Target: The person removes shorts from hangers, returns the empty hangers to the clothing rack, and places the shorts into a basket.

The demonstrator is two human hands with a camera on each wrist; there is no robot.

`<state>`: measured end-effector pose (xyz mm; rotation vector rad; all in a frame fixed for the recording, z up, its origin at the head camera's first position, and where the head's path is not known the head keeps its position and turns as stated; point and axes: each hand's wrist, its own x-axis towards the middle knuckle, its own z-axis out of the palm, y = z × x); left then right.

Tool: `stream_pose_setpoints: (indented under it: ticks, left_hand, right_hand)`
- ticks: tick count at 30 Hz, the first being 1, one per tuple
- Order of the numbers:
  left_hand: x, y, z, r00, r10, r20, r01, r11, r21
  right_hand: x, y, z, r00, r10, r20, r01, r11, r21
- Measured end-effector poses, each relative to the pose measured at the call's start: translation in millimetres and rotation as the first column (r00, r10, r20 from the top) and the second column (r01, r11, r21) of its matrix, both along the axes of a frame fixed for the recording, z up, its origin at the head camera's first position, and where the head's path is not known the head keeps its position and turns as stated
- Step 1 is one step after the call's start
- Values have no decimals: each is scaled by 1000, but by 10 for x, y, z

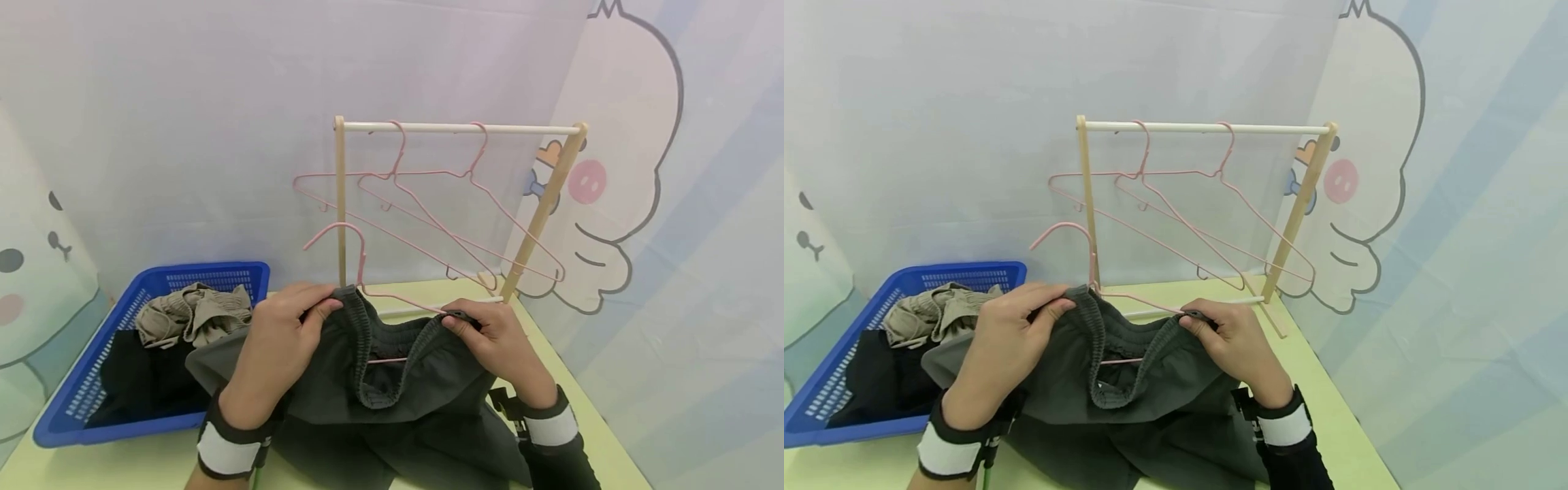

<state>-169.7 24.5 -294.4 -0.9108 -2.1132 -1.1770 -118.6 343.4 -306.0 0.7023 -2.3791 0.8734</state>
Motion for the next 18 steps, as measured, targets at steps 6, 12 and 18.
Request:
stream_pose_setpoints:
  ticks: [6,12,18]
  left_hand:
    - [-8,-10,-8,1000,5,8,-5,1000,4]
    - [-25,-8,-18,1000,-6,-7,6,1000,10]
    - [-37,-38,-21,1000,-8,-6,8,999,34]
  right_hand:
    - [11,-5,20,1000,-14,18,13,1000,28]
    - [37,86,11,998,-37,46,33,996,78]
    - [126,345,-47,987,-102,128,94,993,69]
